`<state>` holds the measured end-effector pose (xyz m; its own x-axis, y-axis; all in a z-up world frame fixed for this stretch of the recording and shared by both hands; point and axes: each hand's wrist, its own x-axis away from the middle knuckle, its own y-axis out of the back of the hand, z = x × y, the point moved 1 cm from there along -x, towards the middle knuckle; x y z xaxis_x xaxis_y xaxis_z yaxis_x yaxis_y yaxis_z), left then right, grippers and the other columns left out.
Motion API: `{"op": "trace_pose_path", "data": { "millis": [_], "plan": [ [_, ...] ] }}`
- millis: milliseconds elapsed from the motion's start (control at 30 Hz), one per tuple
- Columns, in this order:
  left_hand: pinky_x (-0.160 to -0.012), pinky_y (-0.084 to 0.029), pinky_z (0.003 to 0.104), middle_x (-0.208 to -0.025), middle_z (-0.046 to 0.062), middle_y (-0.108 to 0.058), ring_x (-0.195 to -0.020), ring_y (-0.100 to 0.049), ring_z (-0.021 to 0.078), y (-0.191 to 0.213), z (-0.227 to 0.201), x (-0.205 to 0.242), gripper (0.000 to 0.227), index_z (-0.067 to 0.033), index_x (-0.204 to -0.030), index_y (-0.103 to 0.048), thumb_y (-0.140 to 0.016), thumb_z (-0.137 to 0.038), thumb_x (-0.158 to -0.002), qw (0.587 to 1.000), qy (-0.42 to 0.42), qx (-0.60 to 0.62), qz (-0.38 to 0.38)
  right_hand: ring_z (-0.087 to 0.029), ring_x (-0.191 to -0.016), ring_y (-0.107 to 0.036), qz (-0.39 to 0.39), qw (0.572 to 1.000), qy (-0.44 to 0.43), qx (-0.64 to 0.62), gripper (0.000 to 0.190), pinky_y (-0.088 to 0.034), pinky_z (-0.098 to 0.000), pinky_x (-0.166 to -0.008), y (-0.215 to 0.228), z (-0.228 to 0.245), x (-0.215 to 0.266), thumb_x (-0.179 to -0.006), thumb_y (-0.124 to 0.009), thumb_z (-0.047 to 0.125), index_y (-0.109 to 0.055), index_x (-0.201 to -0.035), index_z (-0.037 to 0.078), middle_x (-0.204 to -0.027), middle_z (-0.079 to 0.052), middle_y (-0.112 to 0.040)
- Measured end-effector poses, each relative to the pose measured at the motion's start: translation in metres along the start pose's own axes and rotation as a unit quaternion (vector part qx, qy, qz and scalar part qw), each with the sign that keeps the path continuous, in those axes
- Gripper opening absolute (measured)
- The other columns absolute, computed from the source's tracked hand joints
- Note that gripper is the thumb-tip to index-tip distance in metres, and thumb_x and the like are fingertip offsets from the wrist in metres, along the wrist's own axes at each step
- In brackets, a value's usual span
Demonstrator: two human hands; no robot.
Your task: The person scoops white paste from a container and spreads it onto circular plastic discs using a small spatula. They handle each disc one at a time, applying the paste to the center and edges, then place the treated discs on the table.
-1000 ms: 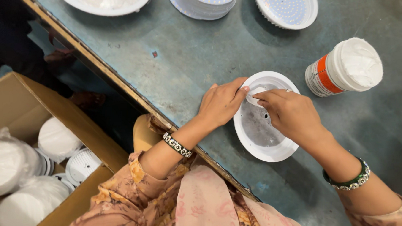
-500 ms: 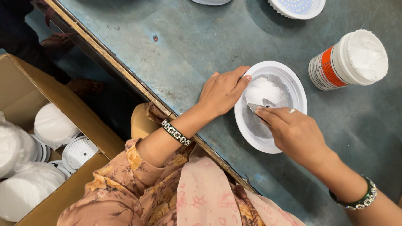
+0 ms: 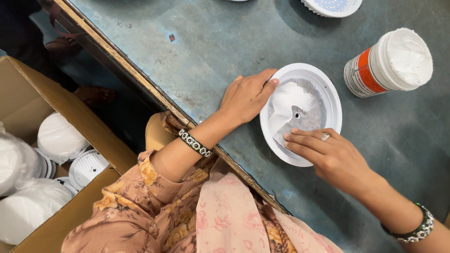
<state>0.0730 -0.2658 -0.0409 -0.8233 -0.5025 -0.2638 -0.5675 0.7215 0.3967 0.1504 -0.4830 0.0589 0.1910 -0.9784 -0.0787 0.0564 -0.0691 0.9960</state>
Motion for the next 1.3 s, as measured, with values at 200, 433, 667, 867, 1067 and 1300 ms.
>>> {"op": "trace_pose_path", "data": {
  "millis": [200,433,667,867,1067,1300],
  "plan": [
    [-0.093,-0.044,0.043,-0.093,0.008,-0.078,-0.088,-0.072,0.0289,0.002,-0.002,0.0,0.035,-0.0176,-0.126,-0.066,-0.044,-0.035,-0.104,1.0,0.011,-0.007,0.008,-0.014,-0.119,-0.067,-0.018,1.0,-0.008,-0.015,0.043,-0.049,-0.0387,-0.101,-0.003,-0.027,0.019,-0.079,-0.062,-0.004,-0.075,-0.116,0.014,-0.124,0.002,-0.072],
    [-0.092,-0.045,0.043,-0.087,0.008,-0.076,-0.083,-0.071,0.0293,0.005,-0.007,0.001,0.034,-0.0178,-0.125,-0.067,-0.046,-0.034,-0.104,1.0,0.013,-0.006,0.006,-0.013,-0.12,-0.067,-0.027,0.999,-0.034,-0.027,0.036,-0.049,-0.0385,-0.104,-0.008,-0.051,0.039,-0.082,-0.062,-0.007,-0.076,-0.108,0.014,-0.122,0.006,-0.074],
    [-0.091,-0.046,0.042,-0.087,0.009,-0.075,-0.082,-0.07,0.0308,0.008,-0.009,0.002,0.033,-0.017,-0.125,-0.068,-0.047,-0.033,-0.104,1.0,0.001,-0.005,0.0,-0.016,-0.117,-0.069,-0.021,0.996,-0.081,-0.036,0.048,-0.05,-0.0388,-0.101,0.003,-0.051,0.053,-0.073,-0.06,-0.01,-0.076,-0.111,0.014,-0.12,0.004,-0.075],
    [-0.088,-0.047,0.041,-0.087,0.009,-0.075,-0.08,-0.07,0.0288,0.007,-0.008,0.0,0.036,-0.0164,-0.128,-0.066,-0.054,-0.035,-0.1,1.0,0.006,-0.007,0.024,-0.026,-0.096,-0.068,-0.135,0.965,-0.224,-0.031,0.03,-0.054,-0.0379,-0.085,0.009,-0.054,0.034,-0.091,-0.07,-0.001,-0.077,-0.118,0.011,-0.113,-0.005,-0.074],
    [-0.086,-0.047,0.038,-0.091,0.009,-0.076,-0.079,-0.07,0.0262,0.011,-0.01,0.0,0.043,-0.0166,-0.131,-0.065,-0.062,-0.037,-0.093,0.999,0.001,-0.005,0.036,-0.028,-0.085,-0.068,-0.158,0.962,-0.215,0.057,0.024,-0.054,-0.0393,-0.075,-0.003,-0.057,-0.009,-0.089,-0.074,0.003,-0.077,-0.112,0.008,-0.104,-0.008,-0.076],
    [-0.089,-0.044,0.037,-0.099,0.008,-0.077,-0.082,-0.07,0.0255,0.012,-0.008,0.001,0.044,-0.0159,-0.134,-0.064,-0.06,-0.032,-0.093,0.999,0.005,0.005,0.04,-0.021,-0.103,-0.072,-0.149,0.977,-0.128,0.078,0.028,-0.052,-0.0371,-0.09,-0.008,-0.064,-0.013,-0.088,-0.069,-0.003,-0.074,-0.114,0.007,-0.114,-0.002,-0.075]
  ]
}}
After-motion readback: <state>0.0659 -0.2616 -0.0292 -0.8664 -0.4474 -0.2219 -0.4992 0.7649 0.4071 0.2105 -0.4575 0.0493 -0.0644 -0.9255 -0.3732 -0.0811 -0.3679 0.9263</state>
